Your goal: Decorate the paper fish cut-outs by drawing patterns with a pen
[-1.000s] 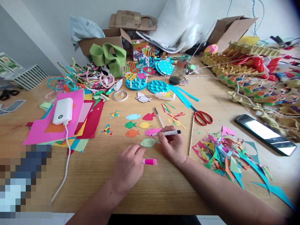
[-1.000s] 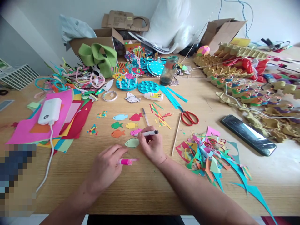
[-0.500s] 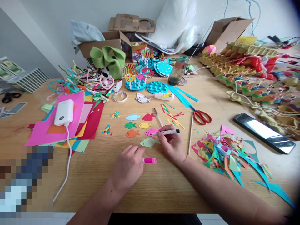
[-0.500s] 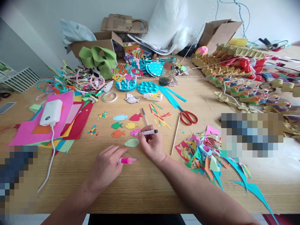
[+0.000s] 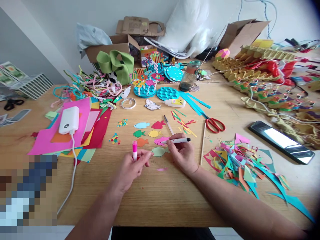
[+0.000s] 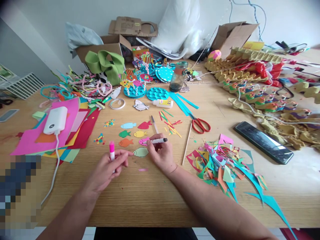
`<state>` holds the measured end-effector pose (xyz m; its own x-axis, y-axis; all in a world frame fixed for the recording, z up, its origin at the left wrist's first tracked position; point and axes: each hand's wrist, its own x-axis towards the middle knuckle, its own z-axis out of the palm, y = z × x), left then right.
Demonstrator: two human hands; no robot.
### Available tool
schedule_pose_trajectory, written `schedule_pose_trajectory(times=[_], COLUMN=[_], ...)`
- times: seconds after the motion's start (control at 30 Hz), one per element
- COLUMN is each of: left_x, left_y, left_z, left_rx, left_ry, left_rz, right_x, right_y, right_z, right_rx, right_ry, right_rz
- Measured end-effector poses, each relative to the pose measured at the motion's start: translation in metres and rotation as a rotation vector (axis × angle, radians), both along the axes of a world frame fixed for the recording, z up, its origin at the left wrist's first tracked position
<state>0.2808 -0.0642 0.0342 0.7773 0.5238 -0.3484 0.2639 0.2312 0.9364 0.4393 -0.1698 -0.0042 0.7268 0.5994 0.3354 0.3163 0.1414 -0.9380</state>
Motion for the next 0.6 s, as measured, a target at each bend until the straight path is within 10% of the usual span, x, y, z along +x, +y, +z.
schedule_pose_trajectory(times=[0.2, 0.6], left_x=[0.002, 0.0022], left_y=[0.0058, 0.0061], left_z=[0.0031, 0.0075], left_rx=[-0.399, -0.321], left_ry=[-0.135, -0.178], left_rz=[0.17, 0.246], right_x=[-0.0015, 0.0008], right_y=[0.0004, 0.0029], right_z=[0.0021, -0.0019], right_rx=[0.009, 0.026], right_ry=[0.009, 0.056], right_rz=[-0.017, -0.035])
